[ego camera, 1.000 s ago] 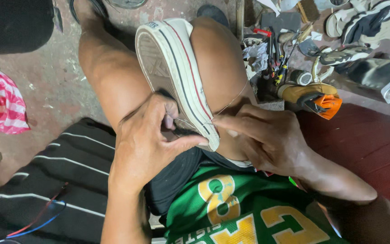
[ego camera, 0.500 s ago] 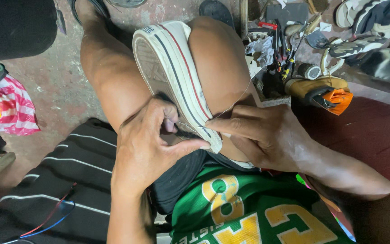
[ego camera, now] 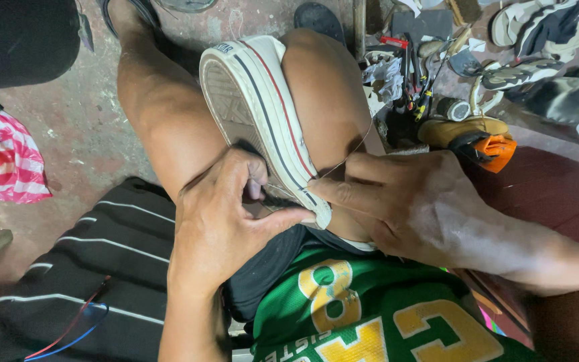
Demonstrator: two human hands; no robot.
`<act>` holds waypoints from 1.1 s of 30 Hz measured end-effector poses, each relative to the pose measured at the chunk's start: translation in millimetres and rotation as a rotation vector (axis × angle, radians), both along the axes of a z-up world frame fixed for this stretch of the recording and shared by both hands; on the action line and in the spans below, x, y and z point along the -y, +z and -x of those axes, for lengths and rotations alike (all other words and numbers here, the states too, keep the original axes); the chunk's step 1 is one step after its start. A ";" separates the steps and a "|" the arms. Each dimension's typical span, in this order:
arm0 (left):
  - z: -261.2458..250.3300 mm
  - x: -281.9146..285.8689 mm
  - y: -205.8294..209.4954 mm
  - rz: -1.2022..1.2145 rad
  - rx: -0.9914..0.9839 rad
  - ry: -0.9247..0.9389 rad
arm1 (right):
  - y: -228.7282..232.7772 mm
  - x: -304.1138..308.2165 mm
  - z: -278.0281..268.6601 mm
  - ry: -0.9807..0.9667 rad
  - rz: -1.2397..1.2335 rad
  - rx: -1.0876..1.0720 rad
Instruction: The person is repairing a white canvas shoe by hand-sewing the sole to the upper. They use a needle and white thread, repeatedly piercing the shoe's edge and pulling the thread tight to secure the sole. The task is performed while sitting on the floor with the shoe resting on their lap.
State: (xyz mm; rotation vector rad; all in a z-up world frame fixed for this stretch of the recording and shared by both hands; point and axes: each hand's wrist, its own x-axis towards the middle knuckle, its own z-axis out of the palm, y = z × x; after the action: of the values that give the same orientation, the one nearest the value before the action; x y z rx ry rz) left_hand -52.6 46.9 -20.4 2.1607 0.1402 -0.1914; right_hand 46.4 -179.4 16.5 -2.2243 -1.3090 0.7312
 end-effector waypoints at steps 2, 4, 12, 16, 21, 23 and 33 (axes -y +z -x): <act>-0.4 0.2 0.4 -0.018 -0.008 -0.004 | 6.5 -2.7 -5.8 0.051 -0.002 0.038; -0.4 0.4 0.9 -0.033 -0.030 -0.001 | 11.4 -6.5 -10.4 0.082 0.006 0.046; 1.4 3.4 -1.1 -0.058 0.006 0.011 | 10.0 -21.3 -17.3 0.150 -0.003 0.081; 1.3 2.1 -0.6 -0.058 0.013 0.031 | 3.4 -26.6 -20.7 0.165 0.067 0.101; 1.7 1.9 2.8 -0.036 -0.049 0.038 | 6.6 -23.5 -20.2 0.188 0.084 0.122; 2.5 2.6 2.9 -0.026 -0.009 0.039 | 7.8 -22.8 -16.1 0.200 0.064 0.183; 2.6 3.0 -1.3 -0.042 0.030 0.029 | -20.3 -17.1 -20.3 0.166 -0.033 0.127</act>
State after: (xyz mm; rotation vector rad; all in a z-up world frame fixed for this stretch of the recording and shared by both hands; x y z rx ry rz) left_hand -55.3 43.9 -21.7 2.2006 0.1594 -0.1399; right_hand 66.7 -162.3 -3.8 -2.1855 -1.5714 0.6302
